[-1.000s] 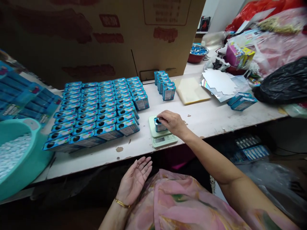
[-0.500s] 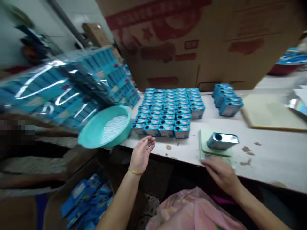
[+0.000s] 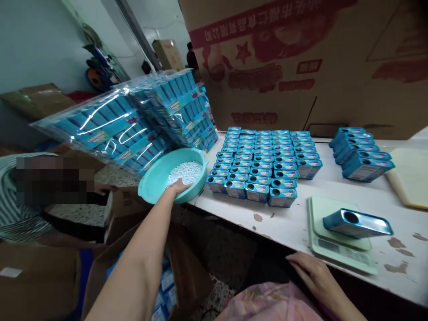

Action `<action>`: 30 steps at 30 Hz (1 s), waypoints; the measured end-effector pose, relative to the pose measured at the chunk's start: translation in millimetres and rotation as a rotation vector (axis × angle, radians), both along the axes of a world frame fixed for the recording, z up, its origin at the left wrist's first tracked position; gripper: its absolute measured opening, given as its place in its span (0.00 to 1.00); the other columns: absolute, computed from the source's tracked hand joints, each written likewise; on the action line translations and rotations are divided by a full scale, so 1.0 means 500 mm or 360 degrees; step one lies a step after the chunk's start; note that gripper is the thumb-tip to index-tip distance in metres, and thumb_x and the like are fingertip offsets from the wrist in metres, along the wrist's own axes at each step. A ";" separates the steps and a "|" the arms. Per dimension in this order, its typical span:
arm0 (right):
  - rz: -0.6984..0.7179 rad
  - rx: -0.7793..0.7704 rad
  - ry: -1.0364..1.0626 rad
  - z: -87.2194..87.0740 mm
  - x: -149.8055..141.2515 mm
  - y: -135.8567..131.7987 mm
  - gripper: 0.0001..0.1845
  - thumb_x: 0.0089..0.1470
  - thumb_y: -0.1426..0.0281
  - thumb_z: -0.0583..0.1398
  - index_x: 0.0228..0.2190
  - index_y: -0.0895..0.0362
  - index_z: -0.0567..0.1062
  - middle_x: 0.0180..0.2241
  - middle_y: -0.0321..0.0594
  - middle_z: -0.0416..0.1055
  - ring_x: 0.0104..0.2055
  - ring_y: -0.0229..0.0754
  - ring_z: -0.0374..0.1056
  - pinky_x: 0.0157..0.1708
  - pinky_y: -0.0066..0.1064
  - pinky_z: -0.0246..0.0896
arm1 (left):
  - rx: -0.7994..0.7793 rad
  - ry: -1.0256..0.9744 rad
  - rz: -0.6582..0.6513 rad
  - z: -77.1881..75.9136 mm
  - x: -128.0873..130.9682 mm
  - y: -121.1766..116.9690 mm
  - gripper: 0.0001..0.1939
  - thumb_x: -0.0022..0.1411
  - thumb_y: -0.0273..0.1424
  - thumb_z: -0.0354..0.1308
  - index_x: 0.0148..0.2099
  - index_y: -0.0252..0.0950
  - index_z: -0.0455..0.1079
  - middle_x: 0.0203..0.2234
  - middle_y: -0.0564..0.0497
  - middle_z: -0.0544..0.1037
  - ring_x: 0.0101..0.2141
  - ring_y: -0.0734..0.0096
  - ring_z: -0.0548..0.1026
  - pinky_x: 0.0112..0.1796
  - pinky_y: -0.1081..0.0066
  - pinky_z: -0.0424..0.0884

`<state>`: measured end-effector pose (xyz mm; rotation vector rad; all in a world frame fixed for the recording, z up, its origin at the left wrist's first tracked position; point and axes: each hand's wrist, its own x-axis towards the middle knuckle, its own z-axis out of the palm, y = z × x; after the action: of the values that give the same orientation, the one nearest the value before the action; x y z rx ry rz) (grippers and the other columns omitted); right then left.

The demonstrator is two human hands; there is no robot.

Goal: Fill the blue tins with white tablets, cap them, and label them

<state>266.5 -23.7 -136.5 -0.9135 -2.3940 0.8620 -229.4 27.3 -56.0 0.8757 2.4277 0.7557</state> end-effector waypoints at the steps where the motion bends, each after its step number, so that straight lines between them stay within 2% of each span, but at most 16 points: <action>1: -0.0035 -0.0009 -0.0010 -0.006 0.008 -0.003 0.12 0.54 0.68 0.50 0.34 0.53 0.73 0.31 0.39 0.73 0.33 0.39 0.70 0.33 0.27 0.67 | -0.0067 -0.0034 -0.0016 -0.006 -0.005 0.005 0.26 0.31 0.38 0.65 0.36 0.33 0.67 0.42 0.36 0.71 0.48 0.43 0.62 0.44 0.56 0.57; 5: -0.0146 -0.0028 -0.0026 -0.027 0.029 -0.012 0.12 0.52 0.64 0.52 0.32 0.51 0.74 0.32 0.37 0.73 0.33 0.38 0.71 0.33 0.24 0.68 | -0.0241 -0.0243 -0.0061 -0.036 0.003 0.032 0.17 0.36 0.36 0.63 0.31 0.34 0.68 0.35 0.39 0.74 0.43 0.47 0.67 0.40 0.58 0.61; 8: -0.0144 -0.0049 -0.0048 -0.038 0.032 -0.010 0.13 0.51 0.61 0.53 0.32 0.51 0.74 0.33 0.36 0.74 0.34 0.39 0.71 0.34 0.24 0.68 | -0.0257 -0.0472 -0.0079 -0.054 0.013 0.048 0.12 0.37 0.32 0.62 0.29 0.35 0.68 0.30 0.45 0.75 0.37 0.55 0.70 0.36 0.63 0.64; 13: -0.0060 -0.0101 -0.0121 -0.026 0.021 0.004 0.14 0.51 0.60 0.52 0.32 0.51 0.75 0.33 0.38 0.74 0.34 0.41 0.71 0.34 0.26 0.69 | -0.0132 -0.0945 -0.0088 -0.052 0.033 0.043 0.10 0.37 0.25 0.62 0.28 0.35 0.69 0.20 0.50 0.72 0.25 0.64 0.70 0.28 0.65 0.65; 16: -0.0031 -0.0108 -0.0147 -0.004 0.018 0.011 0.15 0.51 0.60 0.51 0.32 0.52 0.75 0.33 0.38 0.74 0.33 0.40 0.71 0.32 0.25 0.69 | 0.0124 -0.1212 -0.0051 -0.036 0.043 0.042 0.09 0.40 0.23 0.61 0.28 0.32 0.68 0.19 0.49 0.71 0.22 0.68 0.68 0.26 0.68 0.65; 20: -0.0059 -0.0080 -0.0149 0.005 0.030 0.013 0.16 0.50 0.59 0.51 0.31 0.53 0.75 0.32 0.39 0.74 0.32 0.41 0.71 0.31 0.25 0.69 | 0.0681 -0.1449 0.0106 -0.001 0.034 0.040 0.03 0.49 0.26 0.56 0.30 0.32 0.66 0.19 0.51 0.67 0.20 0.78 0.65 0.22 0.77 0.61; 25: -0.0145 -0.0076 -0.0136 -0.017 0.056 -0.001 0.16 0.51 0.60 0.51 0.30 0.53 0.75 0.31 0.39 0.74 0.32 0.40 0.71 0.32 0.26 0.68 | 0.1320 -0.1658 0.0340 0.038 0.010 0.018 0.14 0.60 0.35 0.41 0.28 0.34 0.62 0.18 0.53 0.63 0.18 0.82 0.60 0.17 0.81 0.57; 30: -0.0217 -0.0148 -0.0164 -0.025 0.065 -0.016 0.13 0.51 0.62 0.52 0.31 0.52 0.75 0.33 0.38 0.74 0.35 0.40 0.70 0.36 0.27 0.67 | 0.1670 -0.1798 0.0591 0.042 0.018 0.027 0.18 0.62 0.33 0.33 0.29 0.34 0.61 0.16 0.54 0.61 0.16 0.82 0.60 0.16 0.82 0.56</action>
<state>299.0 -31.7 -148.9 -1.1693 -2.3609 0.9004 -220.4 40.9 -34.8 0.1072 1.0771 2.0290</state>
